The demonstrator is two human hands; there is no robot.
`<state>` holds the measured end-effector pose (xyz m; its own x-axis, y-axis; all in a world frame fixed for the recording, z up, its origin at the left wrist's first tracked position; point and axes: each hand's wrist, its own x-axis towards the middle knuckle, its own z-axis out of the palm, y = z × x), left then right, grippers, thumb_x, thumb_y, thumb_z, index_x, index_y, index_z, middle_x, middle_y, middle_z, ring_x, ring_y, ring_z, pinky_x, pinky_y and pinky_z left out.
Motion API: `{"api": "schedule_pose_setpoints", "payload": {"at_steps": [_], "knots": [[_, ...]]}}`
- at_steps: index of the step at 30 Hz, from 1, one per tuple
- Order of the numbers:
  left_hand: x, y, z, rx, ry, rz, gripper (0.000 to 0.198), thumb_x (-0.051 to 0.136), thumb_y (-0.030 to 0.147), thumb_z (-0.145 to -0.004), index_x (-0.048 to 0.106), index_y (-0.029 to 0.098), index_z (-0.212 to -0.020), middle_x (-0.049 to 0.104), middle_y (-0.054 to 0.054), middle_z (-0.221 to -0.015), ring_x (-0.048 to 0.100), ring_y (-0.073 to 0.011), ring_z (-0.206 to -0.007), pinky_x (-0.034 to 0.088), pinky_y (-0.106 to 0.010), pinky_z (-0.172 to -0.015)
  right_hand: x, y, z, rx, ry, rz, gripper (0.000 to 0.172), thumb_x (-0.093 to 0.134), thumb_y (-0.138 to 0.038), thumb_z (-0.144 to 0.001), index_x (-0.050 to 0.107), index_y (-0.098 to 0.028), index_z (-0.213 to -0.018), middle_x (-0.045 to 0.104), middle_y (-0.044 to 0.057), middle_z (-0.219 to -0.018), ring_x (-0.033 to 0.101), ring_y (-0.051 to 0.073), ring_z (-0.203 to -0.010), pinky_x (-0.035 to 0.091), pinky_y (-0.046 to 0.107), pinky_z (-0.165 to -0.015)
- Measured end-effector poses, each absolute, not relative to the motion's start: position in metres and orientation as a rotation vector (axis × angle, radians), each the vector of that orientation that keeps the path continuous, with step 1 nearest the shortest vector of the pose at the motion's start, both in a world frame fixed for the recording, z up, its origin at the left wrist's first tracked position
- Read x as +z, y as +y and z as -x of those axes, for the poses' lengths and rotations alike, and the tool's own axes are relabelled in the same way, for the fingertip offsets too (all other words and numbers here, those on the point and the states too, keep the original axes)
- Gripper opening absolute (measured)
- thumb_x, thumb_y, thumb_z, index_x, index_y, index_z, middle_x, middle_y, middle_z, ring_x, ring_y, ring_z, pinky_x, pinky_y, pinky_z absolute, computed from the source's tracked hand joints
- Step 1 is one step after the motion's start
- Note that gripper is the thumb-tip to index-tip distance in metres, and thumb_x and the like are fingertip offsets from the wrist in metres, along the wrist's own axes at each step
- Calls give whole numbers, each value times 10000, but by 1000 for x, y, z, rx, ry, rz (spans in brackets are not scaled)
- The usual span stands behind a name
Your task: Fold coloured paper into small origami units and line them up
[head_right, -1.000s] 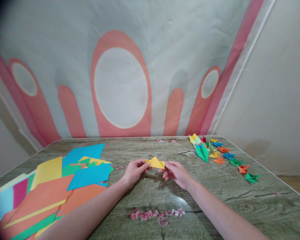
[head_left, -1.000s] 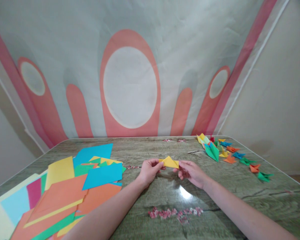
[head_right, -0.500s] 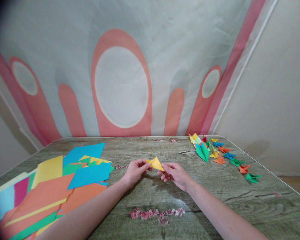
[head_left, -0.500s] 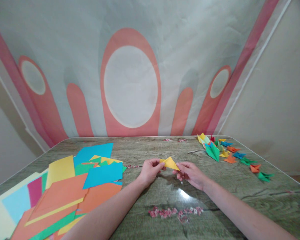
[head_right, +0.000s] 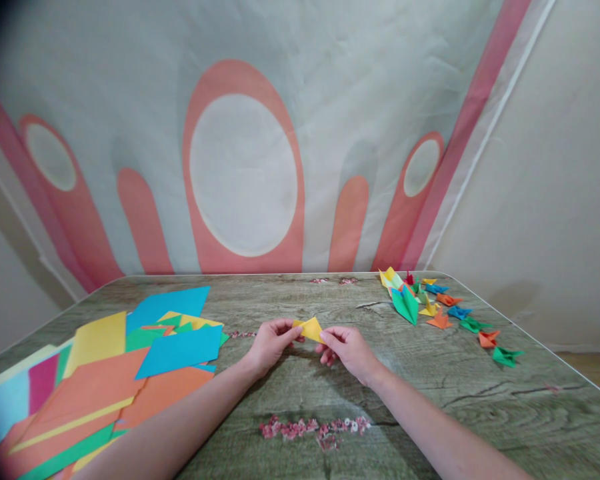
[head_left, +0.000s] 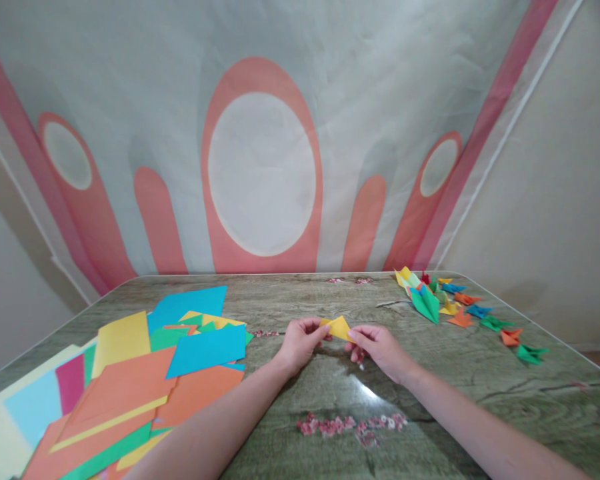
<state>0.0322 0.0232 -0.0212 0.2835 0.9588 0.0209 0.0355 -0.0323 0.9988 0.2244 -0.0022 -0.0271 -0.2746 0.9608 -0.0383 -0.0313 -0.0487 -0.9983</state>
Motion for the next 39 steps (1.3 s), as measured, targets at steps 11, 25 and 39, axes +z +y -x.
{"api": "schedule_pose_setpoints", "payload": {"at_steps": [11, 25, 39], "knots": [[-16, 19, -33, 964, 995, -1408, 320, 634, 401, -719, 677, 115, -857, 684, -48, -706, 597, -136, -615, 400, -191, -523, -28, -3, -225, 1213, -1565, 1138, 310, 490, -450, -829, 557, -157, -751, 615, -10, -625, 532, 80, -464, 405, 198, -470], [-13, 27, -27, 862, 876, -995, 406, 504, 481, -810, 630, 100, -871, 691, -125, -872, 669, -198, -727, 510, -254, -580, -28, -2, -224, 1187, -1600, 1186, 338, 475, -482, -821, 545, -165, -726, 607, -14, -599, 525, 79, -420, 383, 194, -437], [-4, 21, -23, 613, 794, -1194, 525, 538, 552, -758, 657, 79, -951, 674, -172, -962, 664, -193, -783, 499, -241, -627, -29, -4, -226, 1243, -1593, 1126, 341, 489, -484, -815, 567, -159, -750, 602, -15, -597, 531, 87, -427, 395, 203, -442]]}}
